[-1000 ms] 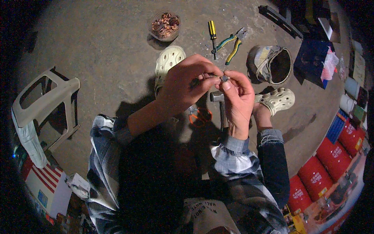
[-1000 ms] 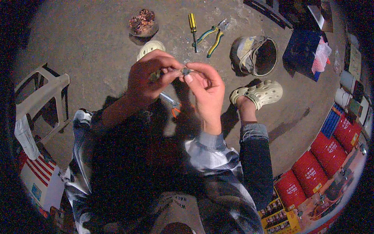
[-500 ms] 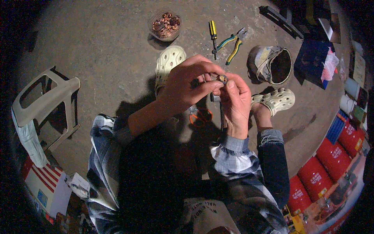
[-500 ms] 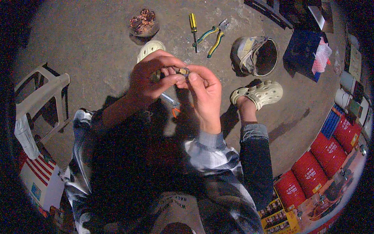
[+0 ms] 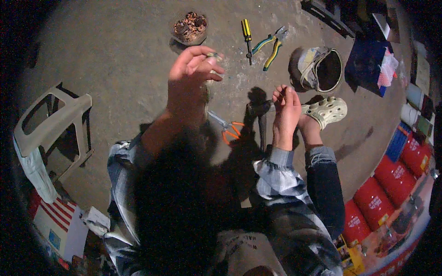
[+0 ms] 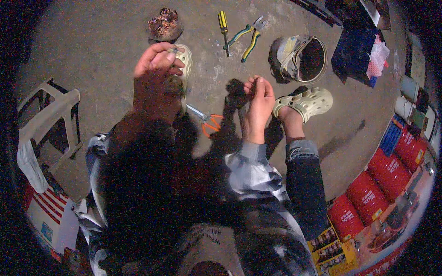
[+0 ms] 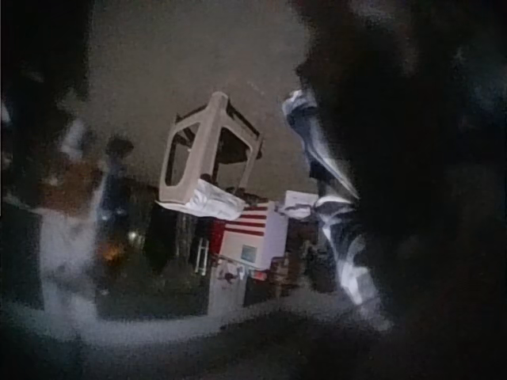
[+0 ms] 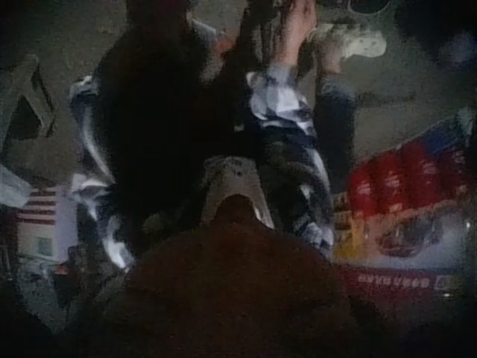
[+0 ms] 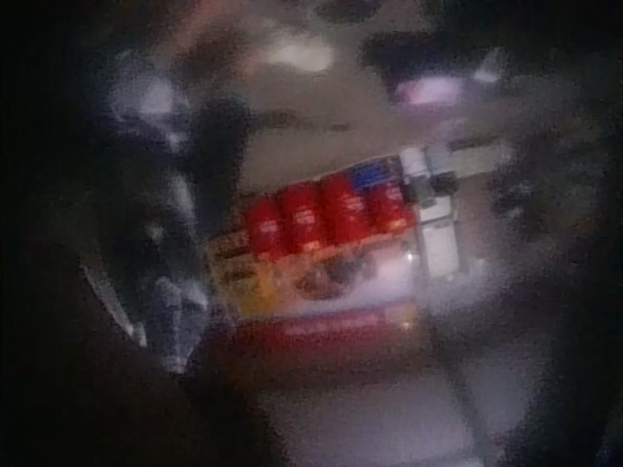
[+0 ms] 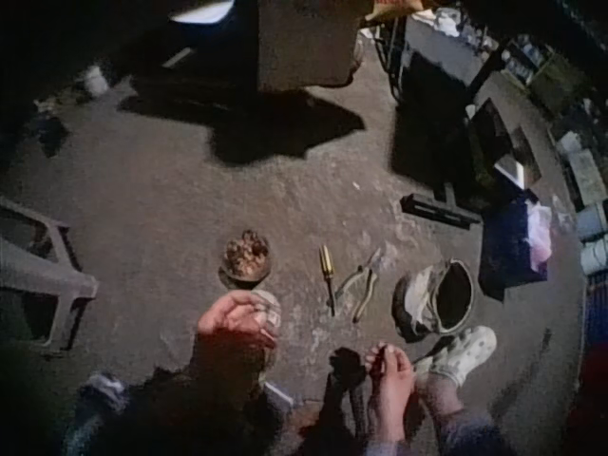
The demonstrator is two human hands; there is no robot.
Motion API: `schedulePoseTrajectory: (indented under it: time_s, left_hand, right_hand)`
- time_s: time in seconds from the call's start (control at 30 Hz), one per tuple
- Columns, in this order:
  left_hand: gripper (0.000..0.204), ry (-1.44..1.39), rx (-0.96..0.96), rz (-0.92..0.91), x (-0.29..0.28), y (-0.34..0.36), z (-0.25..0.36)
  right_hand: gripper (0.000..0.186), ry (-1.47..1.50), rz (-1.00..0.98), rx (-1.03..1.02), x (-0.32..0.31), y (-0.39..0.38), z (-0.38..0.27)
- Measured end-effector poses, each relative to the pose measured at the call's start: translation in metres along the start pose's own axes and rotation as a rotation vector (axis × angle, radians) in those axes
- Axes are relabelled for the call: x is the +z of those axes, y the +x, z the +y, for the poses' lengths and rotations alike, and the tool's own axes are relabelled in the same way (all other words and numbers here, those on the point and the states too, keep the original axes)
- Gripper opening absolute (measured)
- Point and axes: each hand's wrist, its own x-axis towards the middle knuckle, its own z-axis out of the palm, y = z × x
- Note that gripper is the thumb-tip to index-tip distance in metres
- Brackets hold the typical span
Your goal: The person sits on the floor and uses pliers, a hammer, and scissors to manipulate small metal pieces. They repeatedly grip, cut, and strike the parts, then place them into a small container.
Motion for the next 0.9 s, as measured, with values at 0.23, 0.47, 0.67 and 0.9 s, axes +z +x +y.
schedulePoseTrajectory:
  time_s: [0.23, 0.47, 0.67, 0.9]
  left_hand:
    - [0.033, -0.195, -0.146, -0.125, -0.03, 0.004, -0.006]
    - [0.031, -0.178, -0.24, -0.061, -0.058, -0.008, 0.007]
    - [0.031, -0.177, -0.273, 0.037, -0.074, -0.035, 0.022]
    - [0.031, -0.25, -0.354, -0.041, -0.065, -0.043, 0.018]
  right_hand:
    - [0.02, -0.719, -0.021, -0.307, -0.056, -0.042, 0.12]
    - [0.029, -1.181, -0.309, -0.116, -0.084, -0.089, 0.16]
    - [0.016, -1.048, -0.216, -0.391, -0.062, -0.07, 0.145]
    - [0.02, -1.024, 0.011, -0.659, 0.013, 0.072, 0.083]
